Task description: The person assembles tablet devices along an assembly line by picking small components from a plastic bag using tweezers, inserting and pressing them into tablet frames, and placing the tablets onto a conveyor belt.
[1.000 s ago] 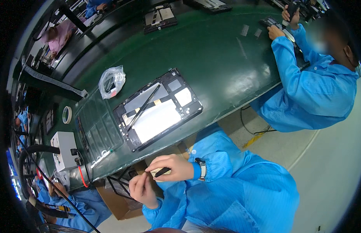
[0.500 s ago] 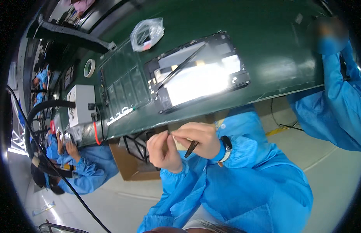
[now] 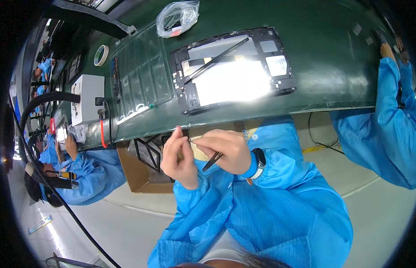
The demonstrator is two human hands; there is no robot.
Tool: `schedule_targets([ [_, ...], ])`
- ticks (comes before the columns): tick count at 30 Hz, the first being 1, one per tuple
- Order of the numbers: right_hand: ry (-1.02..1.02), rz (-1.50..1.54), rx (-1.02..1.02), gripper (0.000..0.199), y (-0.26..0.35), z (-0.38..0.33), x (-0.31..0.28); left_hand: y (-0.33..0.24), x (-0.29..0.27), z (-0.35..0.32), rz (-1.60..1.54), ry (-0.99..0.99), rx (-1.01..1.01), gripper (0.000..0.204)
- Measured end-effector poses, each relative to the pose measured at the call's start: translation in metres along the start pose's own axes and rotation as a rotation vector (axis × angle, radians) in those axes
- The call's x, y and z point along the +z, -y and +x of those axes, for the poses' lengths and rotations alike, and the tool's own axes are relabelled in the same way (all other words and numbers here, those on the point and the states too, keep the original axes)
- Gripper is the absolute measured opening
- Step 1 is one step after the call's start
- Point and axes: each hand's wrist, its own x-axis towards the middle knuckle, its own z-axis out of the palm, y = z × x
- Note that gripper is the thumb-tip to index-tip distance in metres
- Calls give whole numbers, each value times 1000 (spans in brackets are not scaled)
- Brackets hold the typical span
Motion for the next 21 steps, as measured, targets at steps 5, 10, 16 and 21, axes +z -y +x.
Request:
schedule_targets([
  [5, 52, 125, 132, 18, 5, 3, -5, 56, -20, 42, 246, -152, -13, 10],
  [10, 93, 150, 147, 20, 11, 5, -16, 97, -18, 70, 464, 66, 248, 11],
  [16, 96, 16, 21, 22, 21, 45, -84, 88, -36, 79, 607, 327, 405, 20],
  [21, 197, -469, -18, 22, 1, 123, -137, 28, -12, 131, 415, 357, 494, 29],
])
